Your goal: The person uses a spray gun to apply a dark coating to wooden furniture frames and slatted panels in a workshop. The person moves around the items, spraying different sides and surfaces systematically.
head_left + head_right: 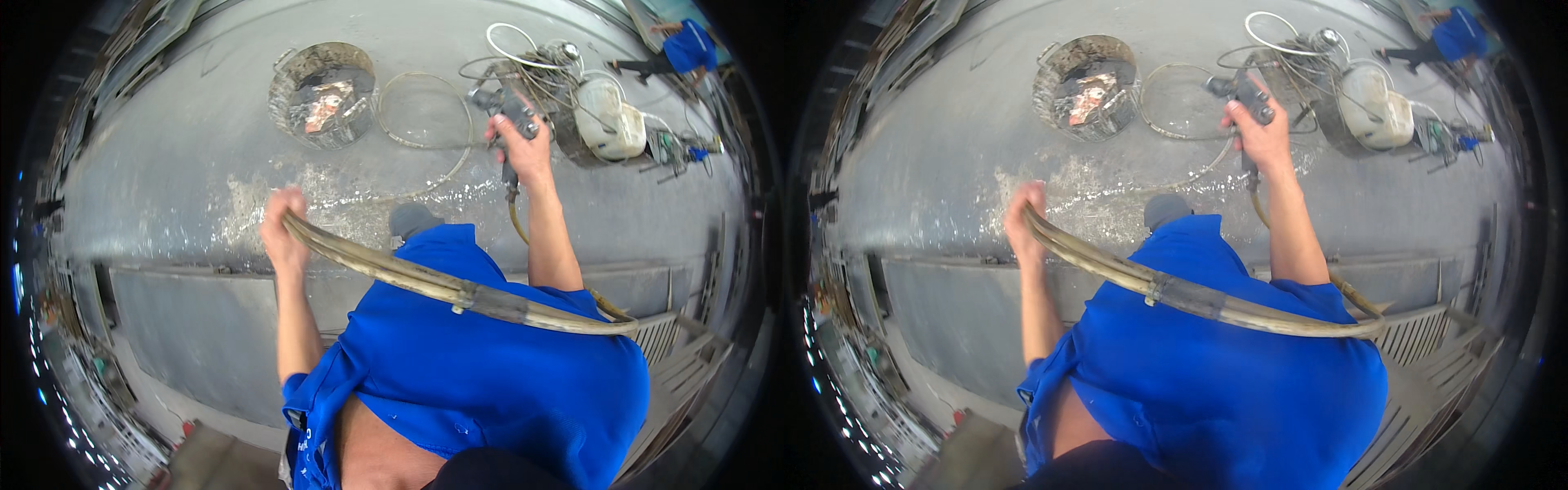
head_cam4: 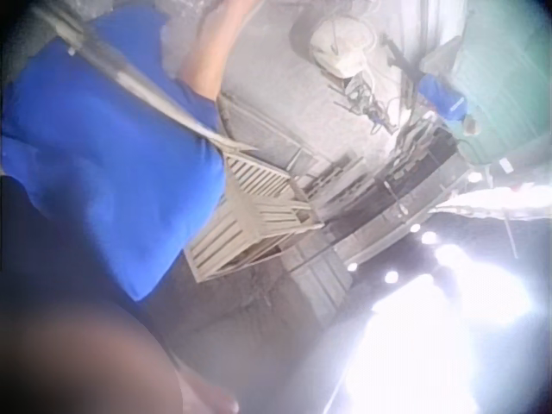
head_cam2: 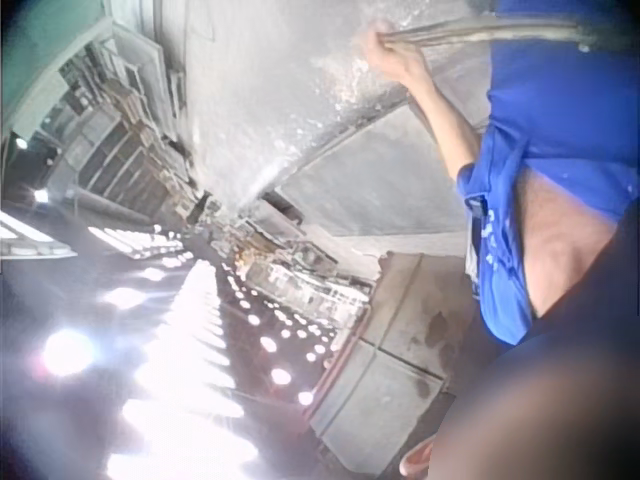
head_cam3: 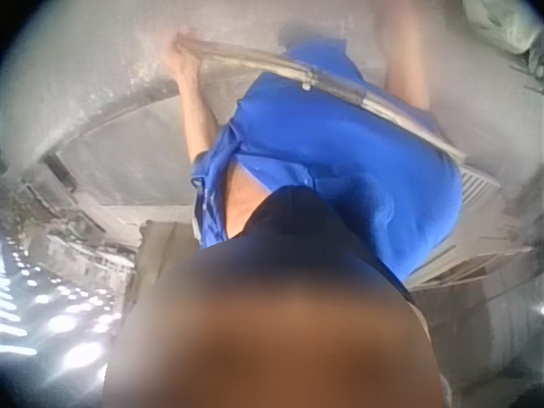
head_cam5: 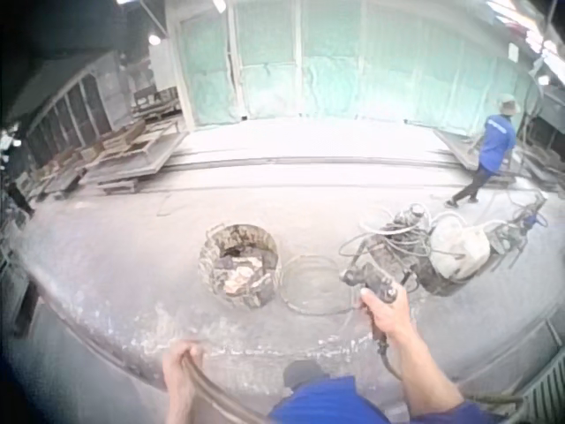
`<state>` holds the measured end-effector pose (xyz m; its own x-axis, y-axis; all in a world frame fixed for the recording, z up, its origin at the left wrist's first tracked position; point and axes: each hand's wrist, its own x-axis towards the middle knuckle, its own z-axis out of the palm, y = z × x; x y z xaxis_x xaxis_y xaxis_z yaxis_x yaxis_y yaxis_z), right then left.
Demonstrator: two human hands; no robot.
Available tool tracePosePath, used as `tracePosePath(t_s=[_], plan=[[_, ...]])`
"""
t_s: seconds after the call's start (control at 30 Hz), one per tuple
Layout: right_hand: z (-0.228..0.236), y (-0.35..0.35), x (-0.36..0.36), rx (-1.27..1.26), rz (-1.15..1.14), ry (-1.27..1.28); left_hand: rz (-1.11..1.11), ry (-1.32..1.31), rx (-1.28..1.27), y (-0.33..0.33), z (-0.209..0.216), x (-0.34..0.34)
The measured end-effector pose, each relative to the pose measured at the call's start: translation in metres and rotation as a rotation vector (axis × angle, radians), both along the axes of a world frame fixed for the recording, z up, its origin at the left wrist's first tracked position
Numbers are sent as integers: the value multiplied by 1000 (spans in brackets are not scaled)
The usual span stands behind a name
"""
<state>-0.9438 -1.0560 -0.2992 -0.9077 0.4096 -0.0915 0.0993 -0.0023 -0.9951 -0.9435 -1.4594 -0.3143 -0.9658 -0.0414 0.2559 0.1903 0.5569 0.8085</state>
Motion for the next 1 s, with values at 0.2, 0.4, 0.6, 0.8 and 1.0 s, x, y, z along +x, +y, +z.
tracePosePath(t_s=[0.2,0.4,0.6,0.8,1.0], plan=[[-3,20,-18,-80,-416,168,-310,312,12,54,143,-184],[-6,6,-70,-43,-576,130,-772,164,249,148,263,-288],[-16,-36,-99,-83,-728,-31,-1003,441,201,143,282,-357],[-45,-97,-147,5,-826,-109,-1088,827,216,111,273,-477],[-52,-251,-220,-172,-898,107,-928,723,139,59,268,-541]])
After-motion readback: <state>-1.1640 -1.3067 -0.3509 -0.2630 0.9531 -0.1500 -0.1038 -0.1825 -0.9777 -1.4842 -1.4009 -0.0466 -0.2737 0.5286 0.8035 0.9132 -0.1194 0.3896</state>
